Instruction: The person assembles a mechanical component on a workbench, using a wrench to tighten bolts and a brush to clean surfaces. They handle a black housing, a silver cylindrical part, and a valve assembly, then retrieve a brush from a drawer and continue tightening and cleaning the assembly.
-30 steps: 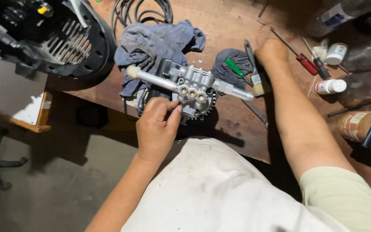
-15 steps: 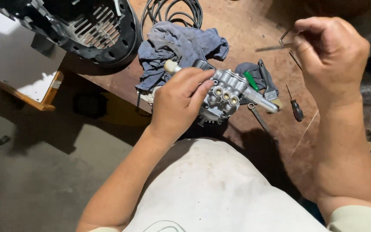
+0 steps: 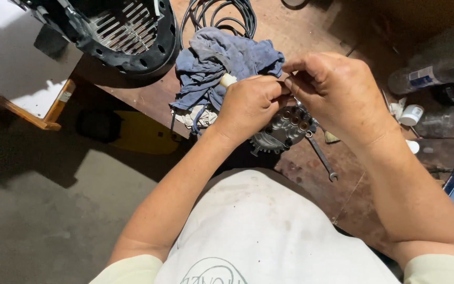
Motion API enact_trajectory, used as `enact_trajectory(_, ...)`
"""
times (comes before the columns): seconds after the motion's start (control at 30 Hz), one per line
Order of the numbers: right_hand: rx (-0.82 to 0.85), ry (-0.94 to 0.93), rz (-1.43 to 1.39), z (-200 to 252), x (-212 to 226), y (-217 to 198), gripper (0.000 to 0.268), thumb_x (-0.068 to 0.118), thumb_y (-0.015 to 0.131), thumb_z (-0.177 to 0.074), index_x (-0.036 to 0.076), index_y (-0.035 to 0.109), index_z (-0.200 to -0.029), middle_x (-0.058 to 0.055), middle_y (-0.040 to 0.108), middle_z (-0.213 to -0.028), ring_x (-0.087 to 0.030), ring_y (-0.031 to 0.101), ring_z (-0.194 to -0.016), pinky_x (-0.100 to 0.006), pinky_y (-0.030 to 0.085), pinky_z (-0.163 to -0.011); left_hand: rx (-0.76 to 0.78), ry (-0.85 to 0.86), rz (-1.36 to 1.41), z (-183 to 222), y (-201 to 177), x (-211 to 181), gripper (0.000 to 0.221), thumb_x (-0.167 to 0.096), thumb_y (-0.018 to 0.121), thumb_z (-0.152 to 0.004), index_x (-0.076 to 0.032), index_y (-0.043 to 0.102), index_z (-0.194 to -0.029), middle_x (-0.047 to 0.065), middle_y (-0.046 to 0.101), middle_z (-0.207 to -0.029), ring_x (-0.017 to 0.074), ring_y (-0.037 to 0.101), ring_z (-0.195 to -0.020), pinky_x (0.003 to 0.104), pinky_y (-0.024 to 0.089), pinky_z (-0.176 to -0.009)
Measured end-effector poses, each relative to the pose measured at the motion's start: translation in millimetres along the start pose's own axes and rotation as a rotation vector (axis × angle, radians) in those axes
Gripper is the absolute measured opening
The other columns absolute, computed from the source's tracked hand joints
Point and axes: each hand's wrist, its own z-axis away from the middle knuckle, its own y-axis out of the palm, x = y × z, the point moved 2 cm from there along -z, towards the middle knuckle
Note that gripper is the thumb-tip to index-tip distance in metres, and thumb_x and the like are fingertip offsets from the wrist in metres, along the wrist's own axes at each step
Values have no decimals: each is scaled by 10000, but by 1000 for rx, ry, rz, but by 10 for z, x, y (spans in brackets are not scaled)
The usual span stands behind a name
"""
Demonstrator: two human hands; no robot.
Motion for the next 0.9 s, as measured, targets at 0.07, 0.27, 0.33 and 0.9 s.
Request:
enact_trajectory(0.07,9,13,-2,20,-12,36,198,77,876,-1159,14,860,-1345,-154,882,-1189,-320,832,-1064,-430,625,-871,2,-21,5,14,96,88,185,-232,846,-1032,-138,783,-886,-18,779,-845,263,757,-836,455,521,-648)
enact_trajectory(0.27,120,87,-88,-33,-5,-75,283,49,861,-1111,74,848,-1392,-79,893,-1150,-220,822,-999,-372,609,-865,2,-16,-2,26,159,168,42,-183,827,-972,-184,854,-1004,-27,861,-1000,261,812,-916,454,544,-663)
enact_trajectory(0.33,201,103,-113,-67,-94,-132,386,3,847,-1059,116,840,-1428,-53,902,-1135,-186,828,-966,-356,615,-863,1,2,-33,28,140,142,204,-172,799,-962,-219,910,-1126,-41,915,-1137,261,858,-1025,447,613,-724)
enact_trajectory(0.9,399,53,-320,-46,-752,79,364,408,917,-905,149,939,-1159,25,914,-1066,-129,827,-1000,-320,611,-939,-5,47,-25,55,303,161,67,-81,695,-939,-136,711,-973,40,763,-943,385,761,-934,580,562,-756)
